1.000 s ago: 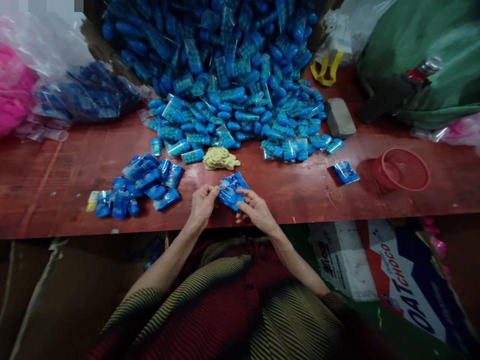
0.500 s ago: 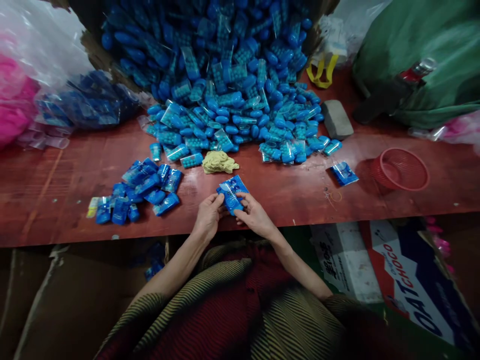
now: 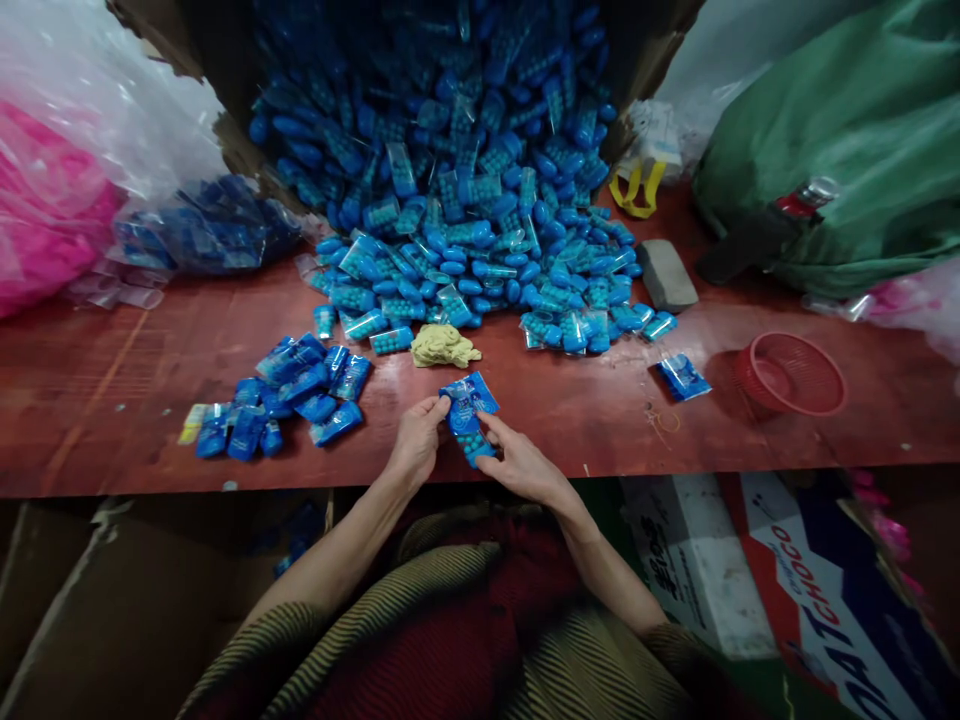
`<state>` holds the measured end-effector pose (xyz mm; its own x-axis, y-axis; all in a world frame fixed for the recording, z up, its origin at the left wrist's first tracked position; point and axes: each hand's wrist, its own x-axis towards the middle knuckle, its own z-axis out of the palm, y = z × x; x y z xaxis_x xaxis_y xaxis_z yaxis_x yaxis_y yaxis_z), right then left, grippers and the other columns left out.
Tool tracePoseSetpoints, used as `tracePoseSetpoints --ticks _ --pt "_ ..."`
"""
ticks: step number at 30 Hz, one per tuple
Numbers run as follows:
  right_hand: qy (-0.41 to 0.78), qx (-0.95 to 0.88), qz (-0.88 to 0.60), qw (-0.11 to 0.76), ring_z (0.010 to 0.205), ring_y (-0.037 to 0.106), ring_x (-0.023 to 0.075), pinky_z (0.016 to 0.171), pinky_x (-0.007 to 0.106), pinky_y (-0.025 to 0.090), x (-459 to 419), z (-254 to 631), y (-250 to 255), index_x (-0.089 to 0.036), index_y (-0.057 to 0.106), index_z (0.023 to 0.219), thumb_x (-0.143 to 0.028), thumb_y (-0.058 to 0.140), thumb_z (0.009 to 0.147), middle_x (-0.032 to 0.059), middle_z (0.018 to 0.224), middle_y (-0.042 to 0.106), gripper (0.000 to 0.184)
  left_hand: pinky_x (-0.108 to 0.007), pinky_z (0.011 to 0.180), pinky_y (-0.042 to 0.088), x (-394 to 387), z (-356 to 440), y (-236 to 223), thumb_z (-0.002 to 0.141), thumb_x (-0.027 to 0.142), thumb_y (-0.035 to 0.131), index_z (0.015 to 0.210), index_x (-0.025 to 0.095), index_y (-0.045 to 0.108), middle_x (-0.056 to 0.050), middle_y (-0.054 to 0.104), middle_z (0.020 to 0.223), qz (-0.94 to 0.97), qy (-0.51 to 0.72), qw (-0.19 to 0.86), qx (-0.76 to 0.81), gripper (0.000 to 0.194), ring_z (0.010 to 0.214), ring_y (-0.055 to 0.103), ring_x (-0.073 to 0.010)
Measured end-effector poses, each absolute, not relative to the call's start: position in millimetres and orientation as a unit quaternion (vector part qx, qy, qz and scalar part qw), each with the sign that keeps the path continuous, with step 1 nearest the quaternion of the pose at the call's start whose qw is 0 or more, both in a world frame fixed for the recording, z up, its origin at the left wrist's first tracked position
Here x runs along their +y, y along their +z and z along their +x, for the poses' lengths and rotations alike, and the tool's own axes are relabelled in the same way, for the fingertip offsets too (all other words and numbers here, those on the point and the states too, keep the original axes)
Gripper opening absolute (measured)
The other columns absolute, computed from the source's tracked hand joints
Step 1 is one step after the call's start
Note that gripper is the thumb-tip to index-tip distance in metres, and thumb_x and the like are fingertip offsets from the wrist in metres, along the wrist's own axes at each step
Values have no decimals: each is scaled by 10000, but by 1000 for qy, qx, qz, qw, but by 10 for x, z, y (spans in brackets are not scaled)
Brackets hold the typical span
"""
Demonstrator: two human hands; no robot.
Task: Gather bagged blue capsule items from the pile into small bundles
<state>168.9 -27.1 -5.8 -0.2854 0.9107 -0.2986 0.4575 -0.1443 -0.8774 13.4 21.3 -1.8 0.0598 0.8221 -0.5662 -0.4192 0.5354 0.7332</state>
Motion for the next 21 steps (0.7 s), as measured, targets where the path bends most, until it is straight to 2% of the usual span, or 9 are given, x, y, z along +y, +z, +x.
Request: tracePoseSetpoints --ticks 5,9,12,14,16,21 --pt "419 -634 -628 170 714 558 172 696 302 430 -189 1896 42 -206 366 1375 -251 491 809 34 856 620 581 -217 527 440 406 8 18 545 376 780 691 128 594 15 611 587 250 480 672 505 343 516 533 -92" --pt "287 -643 -696 138 867 596 235 718 321 447 -150 1997 53 -182 394 1360 -348 500 844 93 968 632 552 -195 483 388 420 -77 23 609 388 747 738 106 634 8 596 580 317 398 701 501 330 486 493 -74" --pt "187 -637 -726 180 964 569 265 756 339 449 -135 1966 136 -169 506 1272 -390 508 855 137 1063 599 472 -189 475 365 385 -95 22 666 410 710 750 99 646 -4 601 586 362 349 717 483 328 480 474 -69" --pt "215 -633 -698 257 889 577 217 773 320 450 -100 1903 209 -177 567 1192 -378 502 864 112 1031 600 390 -187 485 366 372 -83 39 683 413 699 762 94 657 -19 618 612 376 325 728 473 331 500 483 -72" --pt "320 -635 -620 330 791 568 158 757 286 455 -46 1835 250 -198 606 1117 -353 519 857 65 972 603 314 -185 498 374 371 -60 73 677 399 709 785 88 670 -35 640 648 375 310 738 468 331 528 502 -78" --pt "539 -582 -466 393 818 552 132 770 277 457 43 1768 144 -216 612 1059 -300 616 781 18 932 589 291 -187 470 381 383 -15 156 660 345 734 792 86 680 -28 628 620 325 294 780 447 296 500 489 -75"
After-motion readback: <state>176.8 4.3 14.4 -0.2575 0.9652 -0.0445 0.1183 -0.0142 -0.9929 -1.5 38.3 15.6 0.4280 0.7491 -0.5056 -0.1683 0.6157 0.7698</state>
